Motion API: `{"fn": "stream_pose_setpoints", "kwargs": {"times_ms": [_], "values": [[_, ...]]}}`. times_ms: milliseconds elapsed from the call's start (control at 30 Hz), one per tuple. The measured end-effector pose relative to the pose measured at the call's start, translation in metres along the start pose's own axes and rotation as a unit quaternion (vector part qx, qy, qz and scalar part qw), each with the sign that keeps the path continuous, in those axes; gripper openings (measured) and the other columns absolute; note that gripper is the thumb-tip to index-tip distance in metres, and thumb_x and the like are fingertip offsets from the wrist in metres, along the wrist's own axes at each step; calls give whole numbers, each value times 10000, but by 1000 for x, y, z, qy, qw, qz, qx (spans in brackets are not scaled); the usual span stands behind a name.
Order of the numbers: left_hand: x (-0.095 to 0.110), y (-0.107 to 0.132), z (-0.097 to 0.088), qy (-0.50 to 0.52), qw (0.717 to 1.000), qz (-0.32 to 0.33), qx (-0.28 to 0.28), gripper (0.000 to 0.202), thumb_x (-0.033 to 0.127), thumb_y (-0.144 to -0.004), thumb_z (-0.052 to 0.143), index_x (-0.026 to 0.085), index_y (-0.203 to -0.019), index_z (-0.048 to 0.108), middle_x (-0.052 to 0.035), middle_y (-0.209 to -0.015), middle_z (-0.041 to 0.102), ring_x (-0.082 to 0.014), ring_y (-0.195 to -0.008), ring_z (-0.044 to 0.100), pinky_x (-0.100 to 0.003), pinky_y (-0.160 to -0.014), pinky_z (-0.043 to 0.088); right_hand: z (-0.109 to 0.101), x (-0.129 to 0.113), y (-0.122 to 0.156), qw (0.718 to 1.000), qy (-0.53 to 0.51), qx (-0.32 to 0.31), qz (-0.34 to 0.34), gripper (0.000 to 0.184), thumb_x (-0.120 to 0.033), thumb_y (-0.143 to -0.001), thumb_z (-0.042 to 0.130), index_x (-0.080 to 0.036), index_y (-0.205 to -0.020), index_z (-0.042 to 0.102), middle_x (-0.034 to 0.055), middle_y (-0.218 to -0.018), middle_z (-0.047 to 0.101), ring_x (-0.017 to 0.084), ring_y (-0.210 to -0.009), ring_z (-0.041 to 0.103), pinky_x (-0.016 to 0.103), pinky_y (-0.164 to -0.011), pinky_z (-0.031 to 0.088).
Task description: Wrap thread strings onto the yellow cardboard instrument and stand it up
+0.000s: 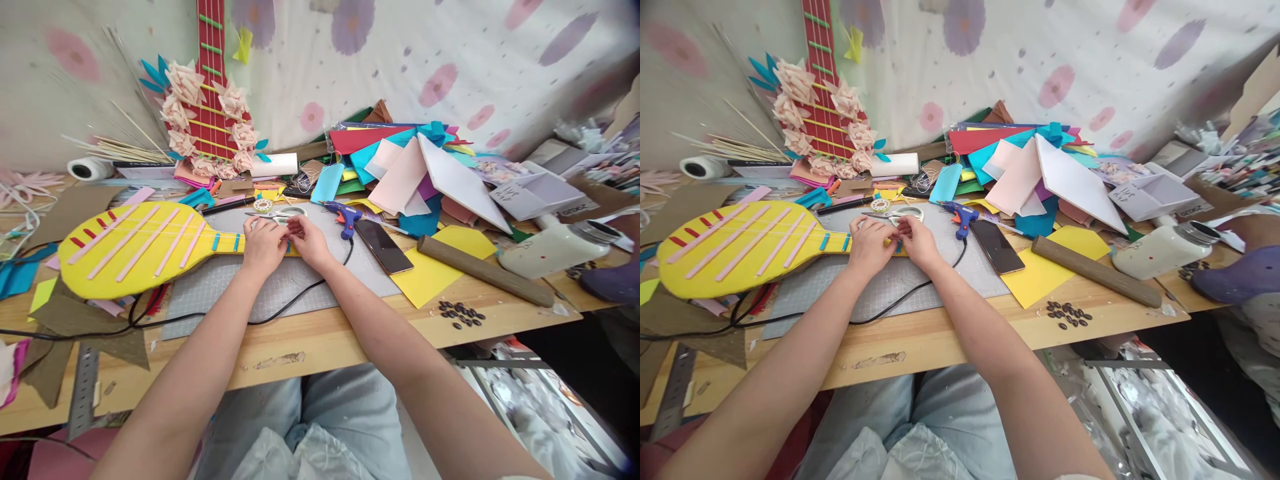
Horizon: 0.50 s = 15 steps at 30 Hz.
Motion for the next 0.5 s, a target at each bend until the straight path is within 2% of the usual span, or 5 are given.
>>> {"fn": "stream_pose_setpoints", "kwargs": {"times_ms": [200,367,500], "values": [[-5,0,-1,9,999,-38,-12,128,236,-792,527,261,-774,651,-35,-865,676,-243,-985,525,-472,-1031,222,3,2,1,1000,-7,-15,2,314,-43,-716,474,-195,-989,506,40,-915,615,140,-821,629,336,-820,528],[-7,0,0,36,993,-109,-12,56,255,-735,607,259,-723,662,-53,-1013,633,-284,-1081,463,-501,-998,257,-6,-13,5,996,65,12,-53,335,-59,-705,493,-209,-1004,511,55,-1013,604,175,-947,586,389,-896,487],[-11,1,3,70,983,-169,-8,48,273,-715,635,252,-682,663,-50,-1032,611,-286,-1097,450,-500,-1006,265,-16,-27,10,985,155,0,-72,347,-60,-698,498,-224,-1003,522,23,-852,641,215,-967,565,420,-883,465]]}}
Point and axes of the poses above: each hand's wrist, its own y-axis away from the middle knuckle, its own z-axis out of the palm, x = y × z, the point moved 5 cm from there along -y, towards the middle knuckle
